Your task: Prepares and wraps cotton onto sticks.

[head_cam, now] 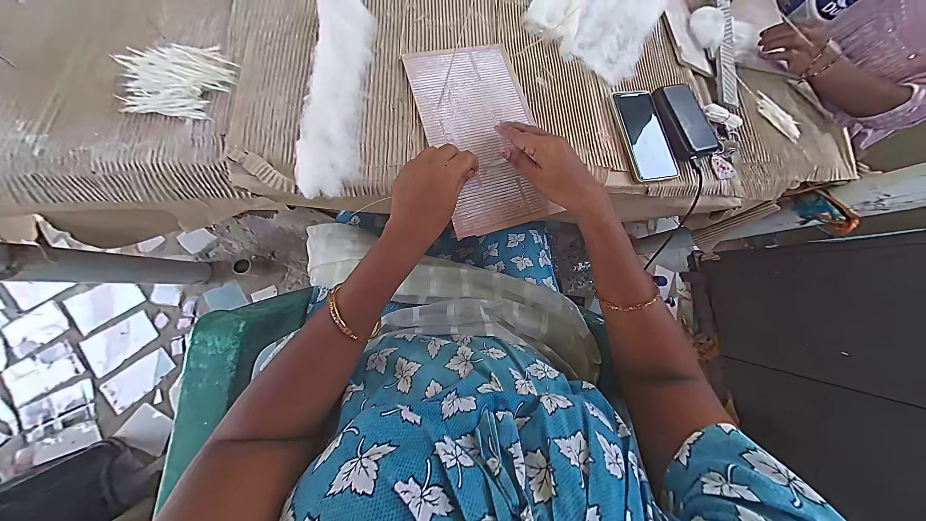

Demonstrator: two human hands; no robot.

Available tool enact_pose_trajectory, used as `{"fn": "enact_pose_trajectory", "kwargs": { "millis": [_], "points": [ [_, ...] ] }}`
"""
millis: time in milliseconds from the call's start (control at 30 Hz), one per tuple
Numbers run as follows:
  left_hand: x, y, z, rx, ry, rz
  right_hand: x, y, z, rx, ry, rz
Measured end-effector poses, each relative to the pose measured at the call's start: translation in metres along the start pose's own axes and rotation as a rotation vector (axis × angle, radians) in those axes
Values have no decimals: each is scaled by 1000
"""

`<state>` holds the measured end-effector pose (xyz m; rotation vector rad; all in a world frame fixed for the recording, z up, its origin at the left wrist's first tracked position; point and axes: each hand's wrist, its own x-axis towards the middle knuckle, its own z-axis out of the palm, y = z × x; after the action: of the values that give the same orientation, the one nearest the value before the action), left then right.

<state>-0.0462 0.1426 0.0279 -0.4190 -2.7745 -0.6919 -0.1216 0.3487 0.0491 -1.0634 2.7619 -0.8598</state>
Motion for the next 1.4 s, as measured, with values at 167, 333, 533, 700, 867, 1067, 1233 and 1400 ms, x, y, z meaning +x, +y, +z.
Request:
{"fn": "enact_pose_trajectory", "kwargs": {
  "millis": [167,333,533,700,867,1067,1233,1400],
  "points": [
    [2,1,-1,-3,-48,-17,-3,-11,23,-237,-269,50],
    [-1,2,-6,-10,-81,-102,-19,-21,21,-324,-329,80],
    [-22,3,-15,43,-118,-208,-60,-35,19,-361,-264,62],
    [-43,6,-28,46,-183,-154,-73,-37,20,-403,-288,69],
    [-58,7,-29,-7,-214,-160,-82,-41,16,-357,-305,64],
    [-54,-2,-39,-96,-166,-217,-66,-38,-18,-142,-311,100],
    [-24,-24,-45,-42,-89,-279,-4,-27,-21,-92,-285,110],
    [-7,-36,-33,13,-65,-271,43,-2,19,-207,-198,81]
  ]
}}
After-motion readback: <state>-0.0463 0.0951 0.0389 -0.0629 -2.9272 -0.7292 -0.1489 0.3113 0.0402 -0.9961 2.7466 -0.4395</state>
